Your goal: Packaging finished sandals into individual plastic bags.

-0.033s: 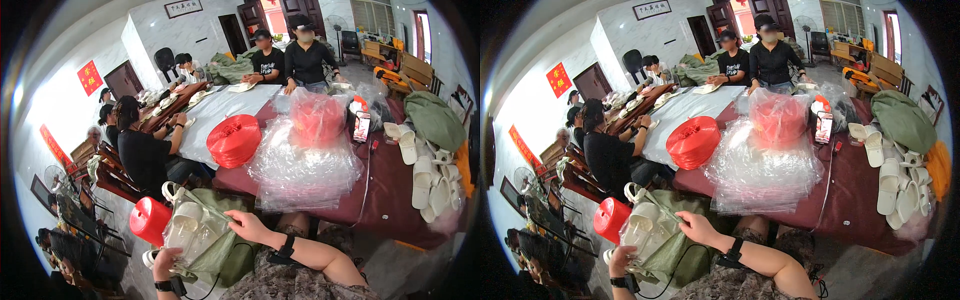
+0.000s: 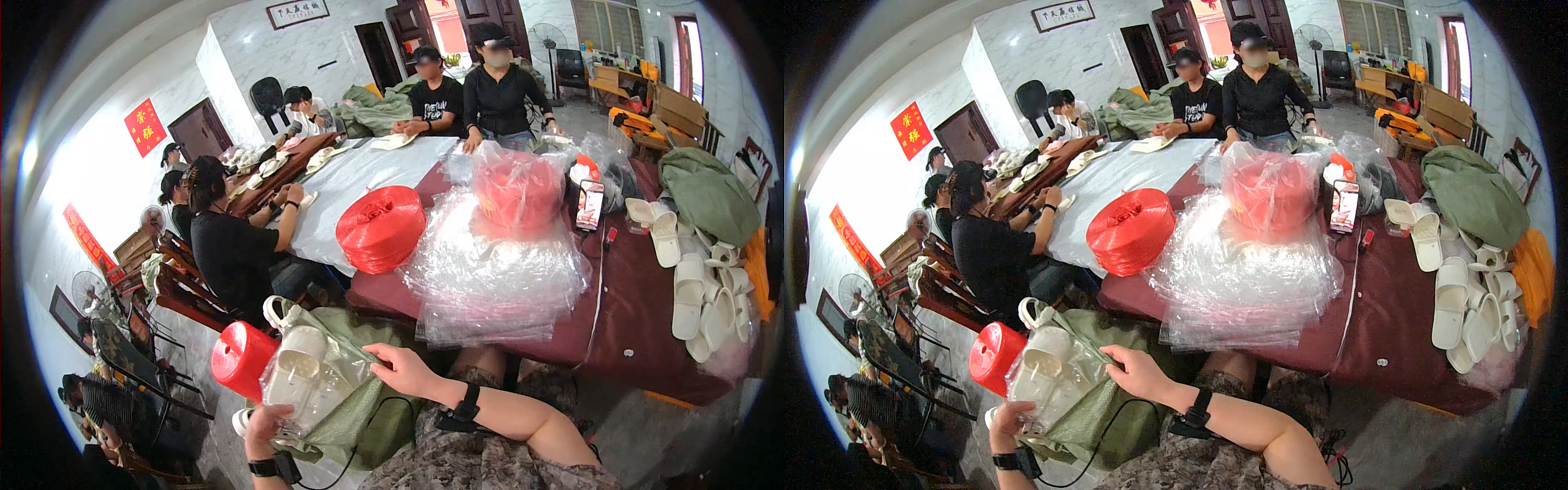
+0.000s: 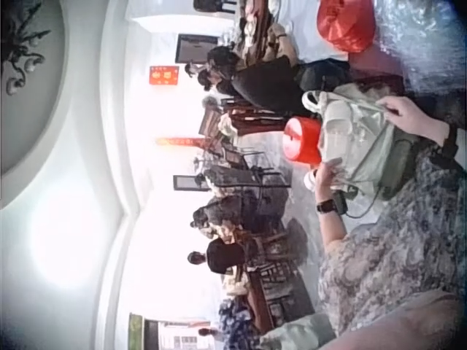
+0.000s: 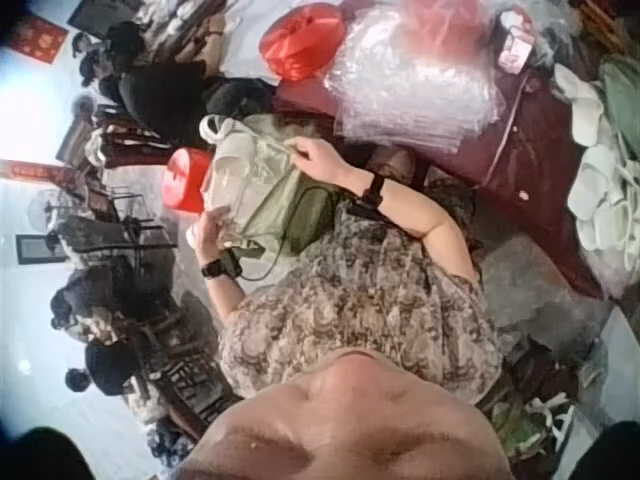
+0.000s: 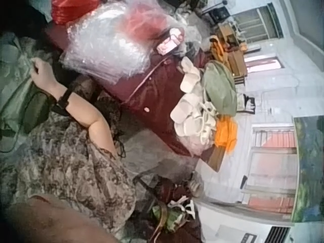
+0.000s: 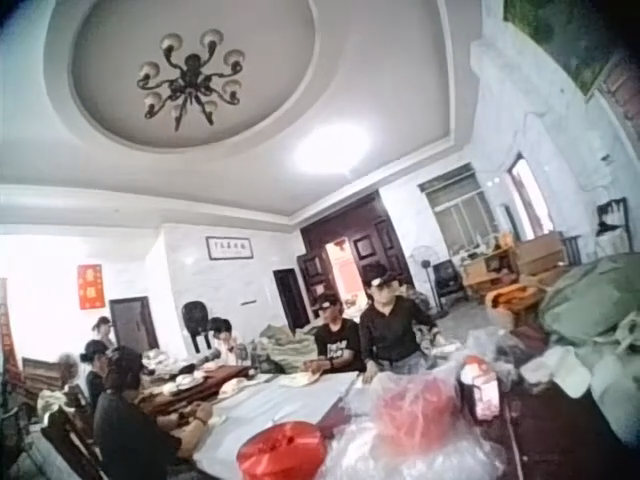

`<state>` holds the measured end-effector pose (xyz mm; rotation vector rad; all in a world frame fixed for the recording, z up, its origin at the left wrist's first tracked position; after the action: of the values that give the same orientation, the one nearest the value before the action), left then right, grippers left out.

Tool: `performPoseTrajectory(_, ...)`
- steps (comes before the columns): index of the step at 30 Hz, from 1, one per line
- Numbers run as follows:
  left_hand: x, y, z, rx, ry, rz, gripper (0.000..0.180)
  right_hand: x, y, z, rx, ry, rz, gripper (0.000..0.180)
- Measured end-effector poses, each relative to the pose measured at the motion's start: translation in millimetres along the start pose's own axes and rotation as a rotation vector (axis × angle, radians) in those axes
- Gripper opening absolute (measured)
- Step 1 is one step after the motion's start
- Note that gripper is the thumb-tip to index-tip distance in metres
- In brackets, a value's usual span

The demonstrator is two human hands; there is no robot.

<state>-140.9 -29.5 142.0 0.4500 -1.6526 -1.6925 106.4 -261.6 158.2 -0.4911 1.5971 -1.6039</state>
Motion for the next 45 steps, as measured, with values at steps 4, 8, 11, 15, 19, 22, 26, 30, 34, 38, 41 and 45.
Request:
performPoseTrajectory(4,5,34,35,-0.023,0.004,-0.085,0.060,1,-7,-2,0.010,-0.035,-0.037,0.039)
performPoseTrajectory(8,23,80,25,0.107,0.029,-0.200,0.055,-3,-4,3,0.001,-0.026,-0.030,0.041)
performPoseTrajectory(11,22,64,26,0.012,0.088,-0.095,0.050,-4,-8,4,0.012,-0.043,-0.112,0.040)
performPoseTrajectory(15,-28,-11,5,-0.361,-0.193,0.116,0.038,1,-13,-3,-0.014,-0.071,-0.097,0.041)
performPoseTrajectory(19,-44,-39,-58,-0.426,-0.368,0.170,0.043,2,-5,2,-0.055,-0.066,-0.109,0.039)
performPoseTrajectory(22,-60,-53,-65,-0.745,-0.499,0.229,0.042,-2,-4,13,-0.053,-0.002,-0.069,0.038)
performPoseTrajectory(26,-92,-107,-35,-0.917,-0.664,-0.170,0.043,-4,-11,6,-0.080,0.004,-0.093,0.036)
performPoseTrajectory(30,-72,-58,-57,-0.984,-0.747,-0.117,0.033,-4,-7,26,-0.157,0.066,-0.051,0.033)
performPoseTrajectory(34,-79,-61,-16,-1.024,-0.905,-0.046,0.025,-1,-11,7,-0.082,-0.034,-0.065,0.032)
performPoseTrajectory(38,-74,-55,-49,-0.920,-1.057,-0.117,0.026,5,-18,1,-0.046,-0.051,-0.073,0.032)
performPoseTrajectory(41,-92,-101,-58,-0.996,-0.896,0.341,0.049,12,-11,-6,-0.007,-0.046,-0.050,0.033)
performPoseTrajectory(45,-104,-126,-88,-0.751,-0.747,0.448,0.047,19,-6,2,0.040,-0.050,-0.045,0.031)
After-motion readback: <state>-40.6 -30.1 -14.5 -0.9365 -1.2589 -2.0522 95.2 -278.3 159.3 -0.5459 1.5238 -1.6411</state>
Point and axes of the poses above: each hand's wrist, its own x-axis away from the middle knuckle, its own z-axis out of the back of the hand, y = z × x, the point moved 9 cm from there along -x, towards the middle knuckle, and after that the axes turned 9 degrees about -z, right-handed, at the moved point
